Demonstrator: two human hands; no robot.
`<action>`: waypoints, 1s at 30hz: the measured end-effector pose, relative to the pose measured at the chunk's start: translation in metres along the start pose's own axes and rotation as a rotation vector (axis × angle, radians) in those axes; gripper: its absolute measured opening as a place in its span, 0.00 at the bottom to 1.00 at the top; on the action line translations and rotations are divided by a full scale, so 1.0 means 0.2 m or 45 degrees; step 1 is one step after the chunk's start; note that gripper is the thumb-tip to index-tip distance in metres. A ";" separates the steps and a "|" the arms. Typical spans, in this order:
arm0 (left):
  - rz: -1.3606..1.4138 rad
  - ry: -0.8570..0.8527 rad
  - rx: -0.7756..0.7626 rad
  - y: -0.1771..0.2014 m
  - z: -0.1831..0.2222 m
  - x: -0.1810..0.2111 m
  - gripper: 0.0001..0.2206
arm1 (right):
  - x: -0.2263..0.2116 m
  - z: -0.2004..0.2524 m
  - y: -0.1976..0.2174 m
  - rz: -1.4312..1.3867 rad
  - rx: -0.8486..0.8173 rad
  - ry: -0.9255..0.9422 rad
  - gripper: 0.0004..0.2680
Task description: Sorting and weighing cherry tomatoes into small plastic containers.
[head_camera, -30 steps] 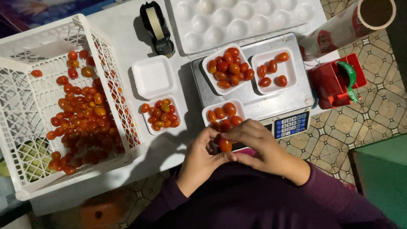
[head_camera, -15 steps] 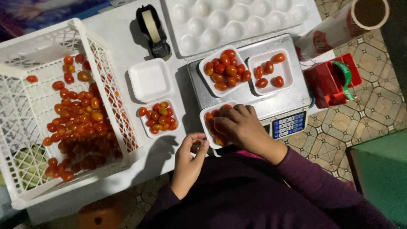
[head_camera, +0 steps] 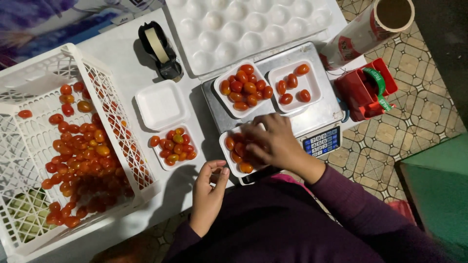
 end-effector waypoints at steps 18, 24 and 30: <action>0.011 0.012 0.053 0.04 0.04 -0.03 0.10 | 0.67 -0.21 -0.15 0.439 0.276 -0.553 0.05; 0.030 -0.013 0.022 0.02 0.02 -0.02 0.09 | 0.57 -0.10 0.19 -1.215 0.237 -0.924 0.06; 0.038 -0.027 -0.058 -0.04 0.00 0.01 0.08 | 0.38 0.04 0.33 -2.068 0.127 -0.906 0.07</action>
Point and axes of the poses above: each hand's wrist, its own z-axis away from the middle knuckle, its own y-axis out of the back of the hand, x = y × z, the point moved 6 cm from there along -z, towards the middle knuckle, and after that the axes turned 12 degrees about z, right-handed, at the moved point
